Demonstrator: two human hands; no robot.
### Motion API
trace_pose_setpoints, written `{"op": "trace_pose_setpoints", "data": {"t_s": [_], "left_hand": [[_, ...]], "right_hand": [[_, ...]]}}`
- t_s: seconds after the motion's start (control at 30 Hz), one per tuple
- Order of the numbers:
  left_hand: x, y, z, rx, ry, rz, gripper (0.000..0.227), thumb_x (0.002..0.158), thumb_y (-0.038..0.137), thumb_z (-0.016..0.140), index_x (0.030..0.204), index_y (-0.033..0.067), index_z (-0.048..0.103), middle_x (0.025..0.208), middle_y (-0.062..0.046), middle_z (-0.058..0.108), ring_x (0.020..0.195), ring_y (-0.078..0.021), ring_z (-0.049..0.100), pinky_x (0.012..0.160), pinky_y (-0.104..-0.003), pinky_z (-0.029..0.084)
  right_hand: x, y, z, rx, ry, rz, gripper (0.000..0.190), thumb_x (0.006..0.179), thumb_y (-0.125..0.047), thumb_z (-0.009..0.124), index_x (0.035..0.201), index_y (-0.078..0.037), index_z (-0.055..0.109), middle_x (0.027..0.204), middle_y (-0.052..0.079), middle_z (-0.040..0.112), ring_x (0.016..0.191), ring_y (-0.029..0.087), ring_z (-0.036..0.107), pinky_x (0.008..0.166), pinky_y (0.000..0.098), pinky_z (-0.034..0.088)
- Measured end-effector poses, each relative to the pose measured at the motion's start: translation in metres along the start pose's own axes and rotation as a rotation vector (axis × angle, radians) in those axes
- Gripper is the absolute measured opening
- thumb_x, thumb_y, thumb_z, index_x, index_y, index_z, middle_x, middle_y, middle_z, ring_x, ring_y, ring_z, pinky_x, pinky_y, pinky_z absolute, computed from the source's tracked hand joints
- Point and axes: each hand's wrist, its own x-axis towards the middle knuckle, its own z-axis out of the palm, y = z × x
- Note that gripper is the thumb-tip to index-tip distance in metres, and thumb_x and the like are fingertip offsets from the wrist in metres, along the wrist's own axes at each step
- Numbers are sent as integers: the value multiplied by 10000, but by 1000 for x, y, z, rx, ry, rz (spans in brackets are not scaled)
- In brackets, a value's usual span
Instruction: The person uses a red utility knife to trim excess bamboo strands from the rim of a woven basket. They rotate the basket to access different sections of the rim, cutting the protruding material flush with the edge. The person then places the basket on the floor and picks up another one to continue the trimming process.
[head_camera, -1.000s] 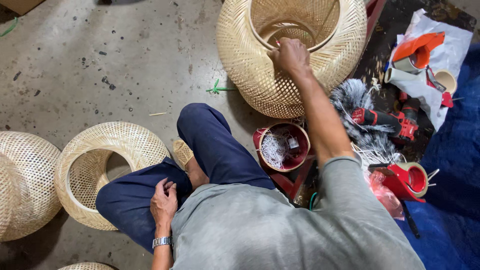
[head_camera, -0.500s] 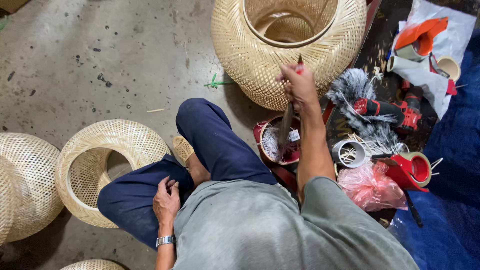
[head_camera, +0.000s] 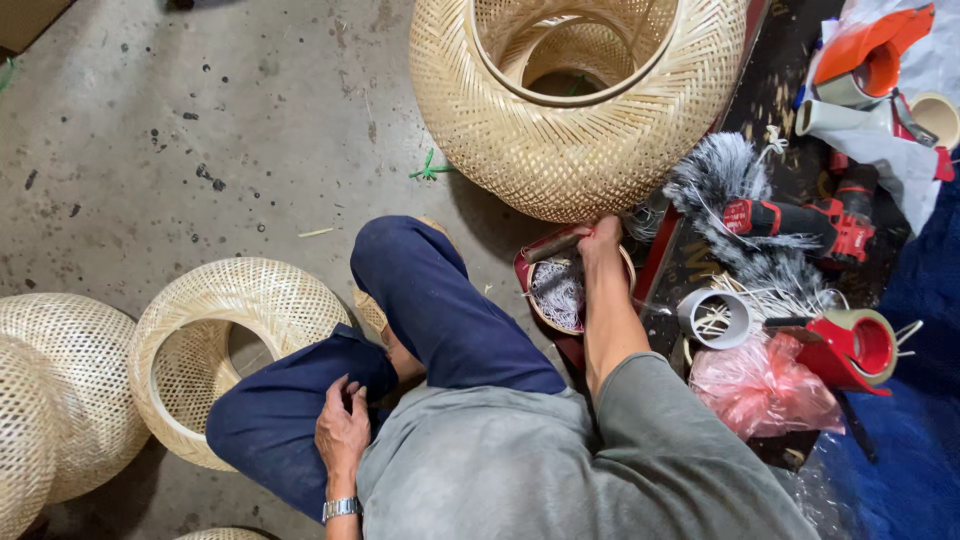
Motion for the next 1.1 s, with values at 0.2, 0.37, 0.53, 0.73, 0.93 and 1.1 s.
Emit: {"op": "trace_pose_setpoints", "data": {"t_s": [0.2,0.37,0.53,0.73,0.93,1.1], "left_hand": [[3,2,-3,27,-59,-62,411,947,295,635,1309,100,619,1121,-97,766,1042,-323,711,895,-422,549],[5,4,-6,18,-65,-83,411,945,294,634,1308,103,622,1115,-94,768,1035,-322,716,889,-421,550],[6,3,-4,45,-67,-72,409,953,306,632,1308,103,622,1115,-95,769,1038,-316,720,889,-414,555],[5,5,-4,16,-60,-117,420,933,302,641,1310,117,624,1113,-95,768,1041,-316,719,884,-412,554],[8,8,-5,39,-82,-121,409,939,301,639,1304,116,624,1116,-86,772,1048,-310,720,889,-411,556],[8,8,-6,-5,-61,-106,419,929,298,639,1308,120,628,1113,-90,772,1048,-307,723,887,-405,561]], "right_hand": [[13,-5,1,2,65,-140,213,1019,-337,516,925,-174,615,757,-5,592,550,152,508,425,288,340],[21,-4,-2,-115,256,-168,214,1048,-361,544,1019,-166,629,845,-2,641,647,165,545,506,318,401],[28,-2,-1,-158,308,-147,188,1029,-362,552,967,-187,585,799,-21,572,608,139,485,482,296,358],[27,6,13,-187,291,-96,182,1006,-363,561,905,-213,533,743,-43,488,562,108,414,454,270,308],[28,25,32,-154,25,-60,208,983,-364,571,843,-239,480,687,-65,405,517,77,342,425,245,257],[33,45,55,-84,75,91,304,969,-274,663,778,-217,433,607,-53,332,452,72,309,408,223,237]]}}
